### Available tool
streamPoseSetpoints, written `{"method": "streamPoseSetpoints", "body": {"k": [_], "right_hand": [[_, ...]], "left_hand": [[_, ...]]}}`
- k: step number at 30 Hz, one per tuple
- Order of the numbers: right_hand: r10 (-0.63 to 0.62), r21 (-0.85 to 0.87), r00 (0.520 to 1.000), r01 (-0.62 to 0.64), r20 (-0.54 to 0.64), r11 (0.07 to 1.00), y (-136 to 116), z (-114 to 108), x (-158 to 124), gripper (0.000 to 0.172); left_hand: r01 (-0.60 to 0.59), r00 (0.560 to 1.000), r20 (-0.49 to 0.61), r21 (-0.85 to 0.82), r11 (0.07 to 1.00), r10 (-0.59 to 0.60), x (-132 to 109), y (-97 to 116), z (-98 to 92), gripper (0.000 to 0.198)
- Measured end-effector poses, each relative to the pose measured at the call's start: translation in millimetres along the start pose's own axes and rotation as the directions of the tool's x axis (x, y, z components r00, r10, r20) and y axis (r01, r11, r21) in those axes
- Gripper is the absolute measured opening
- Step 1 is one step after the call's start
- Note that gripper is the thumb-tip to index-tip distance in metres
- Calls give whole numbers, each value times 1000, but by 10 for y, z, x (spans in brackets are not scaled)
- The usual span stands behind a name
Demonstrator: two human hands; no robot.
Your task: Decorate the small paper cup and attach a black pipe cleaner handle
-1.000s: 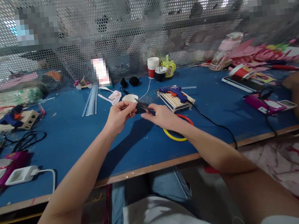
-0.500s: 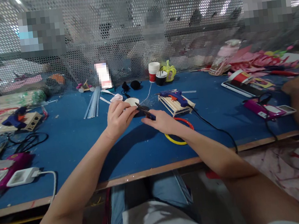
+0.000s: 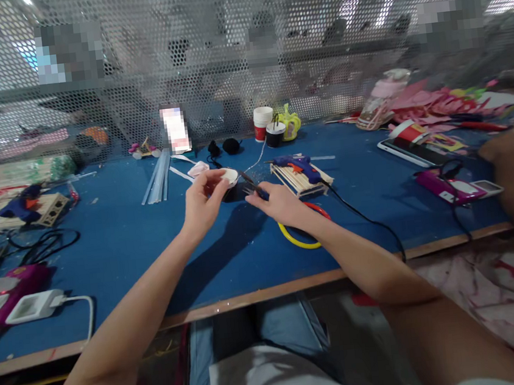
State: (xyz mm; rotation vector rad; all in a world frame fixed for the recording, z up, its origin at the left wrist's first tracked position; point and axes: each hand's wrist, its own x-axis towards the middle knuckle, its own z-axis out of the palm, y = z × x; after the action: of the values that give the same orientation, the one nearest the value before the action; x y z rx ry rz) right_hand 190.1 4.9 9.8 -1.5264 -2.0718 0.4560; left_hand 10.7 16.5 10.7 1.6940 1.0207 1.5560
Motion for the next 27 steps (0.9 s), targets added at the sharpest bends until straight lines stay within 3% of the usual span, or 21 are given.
{"method": "streamPoseSetpoints", "body": {"k": [2, 3, 5, 7, 10, 13, 15, 16, 18, 20, 21, 22, 23, 24, 25, 26, 27], "right_hand": [[7, 7, 1000, -7, -1, 1000, 15, -24, 9, 28], [7, 10, 1000, -7, 1, 1000, 18, -30, 10, 28], [0, 23, 1000, -1, 10, 1000, 14, -29, 4, 26], [-1, 35, 1000, 0, 16, 999, -3, -22, -9, 25], [-4, 57, 1000, 2, 27, 998, -34, -20, -30, 25], [-23, 81, 999, 20, 45, 997, -47, -23, -42, 26], [-32, 83, 998, 27, 57, 996, -42, -20, -44, 28], [-39, 82, 998, 34, 58, 996, -37, -15, -43, 29], [-52, 77, 998, 48, 42, 996, -25, 0, -38, 30], [-50, 63, 999, 50, 6, 997, -14, 17, -32, 29], [-42, 51, 999, 43, -14, 998, -9, 25, -29, 28], [-30, 37, 999, 31, -28, 999, -5, 31, -27, 27], [-19, 24, 999, 20, -36, 1000, -2, 36, -25, 26], [-14, 15, 999, 15, -40, 1000, 0, 38, -24, 25], [-15, 10, 999, 15, -43, 1000, 2, 38, -22, 25], [-18, 9, 999, 18, -42, 1000, 3, 34, -20, 25], [-21, 10, 999, 21, -39, 1000, 6, 28, -17, 25]], "left_hand": [[-325, 941, 12, 302, 896, 337, 27, -15, -67, 16], [-439, 891, 84, 400, 804, 445, 39, -24, -95, 15], [-580, 804, 228, 499, 643, 549, 57, -49, -133, 13], [-645, 749, 306, 537, 543, 587, 65, -83, -152, 12], [-686, 699, 328, 558, 467, 636, 75, -133, -179, 12], [-722, 659, 330, 528, 447, 675, 94, -153, -220, 12], [-715, 676, 311, 496, 492, 668, 96, -136, -222, 10], [-686, 711, 280, 479, 548, 645, 87, -118, -206, 8], [-538, 837, 155, 414, 734, 525, 48, -66, -134, 7], [-221, 972, -25, 226, 949, 233, -6, -9, -27, 12], [-9, 997, -81, 43, 999, 13, -31, 16, 26, 14], [214, 975, -25, -169, 962, -221, -49, 35, 71, 18], [406, 913, 102, -321, 856, -394, -60, 47, 104, 19], [529, 847, 206, -412, 742, -490, -63, 52, 121, 20], [612, 790, 302, -449, 651, -534, -58, 52, 123, 21], [644, 765, 351, -447, 621, -540, -48, 47, 112, 22], [628, 778, 353, -416, 658, -519, -35, 41, 89, 22]]}}
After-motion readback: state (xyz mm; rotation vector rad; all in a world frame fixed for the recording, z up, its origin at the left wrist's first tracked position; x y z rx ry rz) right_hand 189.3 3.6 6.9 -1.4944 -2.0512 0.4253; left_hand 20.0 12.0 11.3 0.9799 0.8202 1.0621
